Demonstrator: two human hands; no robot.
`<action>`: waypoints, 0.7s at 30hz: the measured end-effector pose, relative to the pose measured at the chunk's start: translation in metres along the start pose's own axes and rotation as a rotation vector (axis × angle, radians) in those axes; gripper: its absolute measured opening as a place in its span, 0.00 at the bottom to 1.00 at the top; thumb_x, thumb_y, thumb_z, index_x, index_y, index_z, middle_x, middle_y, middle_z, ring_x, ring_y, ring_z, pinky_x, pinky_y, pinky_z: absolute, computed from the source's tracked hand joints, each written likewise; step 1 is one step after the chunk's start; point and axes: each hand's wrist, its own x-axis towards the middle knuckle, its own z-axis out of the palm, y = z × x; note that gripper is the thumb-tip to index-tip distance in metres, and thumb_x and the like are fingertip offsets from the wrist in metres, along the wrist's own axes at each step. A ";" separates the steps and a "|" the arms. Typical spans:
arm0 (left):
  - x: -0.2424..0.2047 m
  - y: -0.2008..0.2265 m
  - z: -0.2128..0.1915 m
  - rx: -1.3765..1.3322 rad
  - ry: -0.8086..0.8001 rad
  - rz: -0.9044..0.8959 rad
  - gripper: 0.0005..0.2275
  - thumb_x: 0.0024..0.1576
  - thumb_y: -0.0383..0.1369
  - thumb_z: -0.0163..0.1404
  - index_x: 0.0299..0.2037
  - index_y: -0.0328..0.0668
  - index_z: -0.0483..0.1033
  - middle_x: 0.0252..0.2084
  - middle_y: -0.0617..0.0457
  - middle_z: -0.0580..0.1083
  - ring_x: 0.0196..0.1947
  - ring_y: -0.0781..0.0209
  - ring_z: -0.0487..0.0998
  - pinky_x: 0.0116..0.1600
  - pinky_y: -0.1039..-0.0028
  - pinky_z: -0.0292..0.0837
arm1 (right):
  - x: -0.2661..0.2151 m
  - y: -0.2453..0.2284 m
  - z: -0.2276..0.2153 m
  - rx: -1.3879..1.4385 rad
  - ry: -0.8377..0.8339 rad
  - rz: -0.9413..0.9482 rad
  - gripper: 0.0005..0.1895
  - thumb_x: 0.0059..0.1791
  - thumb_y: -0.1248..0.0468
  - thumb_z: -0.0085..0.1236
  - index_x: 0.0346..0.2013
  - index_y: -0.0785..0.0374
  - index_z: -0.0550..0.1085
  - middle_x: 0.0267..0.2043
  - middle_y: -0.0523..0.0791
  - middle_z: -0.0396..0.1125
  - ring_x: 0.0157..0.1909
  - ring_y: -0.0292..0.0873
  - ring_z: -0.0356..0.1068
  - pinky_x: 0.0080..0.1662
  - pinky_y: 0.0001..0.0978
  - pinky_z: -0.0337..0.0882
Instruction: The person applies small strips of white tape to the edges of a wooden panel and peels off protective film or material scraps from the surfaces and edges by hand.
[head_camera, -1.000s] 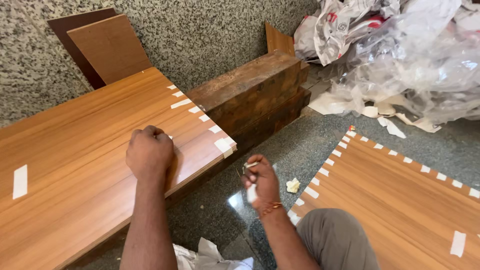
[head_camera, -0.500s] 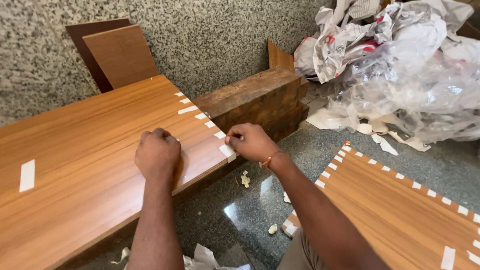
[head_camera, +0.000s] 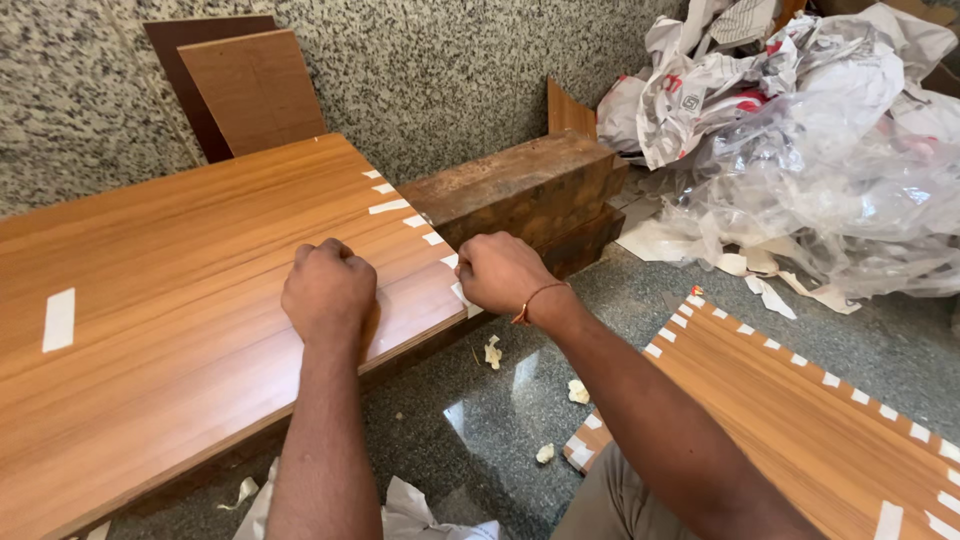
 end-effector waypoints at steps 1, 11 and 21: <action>-0.001 0.000 0.000 0.008 0.009 0.011 0.12 0.56 0.34 0.48 0.42 0.42 0.84 0.47 0.42 0.77 0.43 0.41 0.80 0.50 0.53 0.75 | 0.002 0.003 0.001 -0.002 -0.030 0.011 0.09 0.47 0.64 0.53 0.31 0.63 0.81 0.35 0.53 0.76 0.39 0.53 0.77 0.47 0.46 0.75; -0.006 -0.001 -0.006 -0.001 0.047 0.024 0.12 0.55 0.34 0.48 0.42 0.42 0.84 0.46 0.40 0.77 0.45 0.39 0.79 0.51 0.52 0.74 | -0.001 0.021 -0.011 0.303 -0.003 -0.095 0.10 0.45 0.60 0.60 0.34 0.63 0.82 0.34 0.49 0.78 0.36 0.44 0.78 0.43 0.36 0.75; -0.004 -0.003 -0.003 -0.019 0.030 0.031 0.12 0.56 0.34 0.47 0.42 0.41 0.84 0.46 0.41 0.77 0.45 0.39 0.79 0.52 0.53 0.74 | -0.005 0.001 -0.019 0.010 -0.090 -0.139 0.08 0.41 0.62 0.59 0.29 0.59 0.83 0.33 0.49 0.78 0.36 0.49 0.79 0.44 0.40 0.77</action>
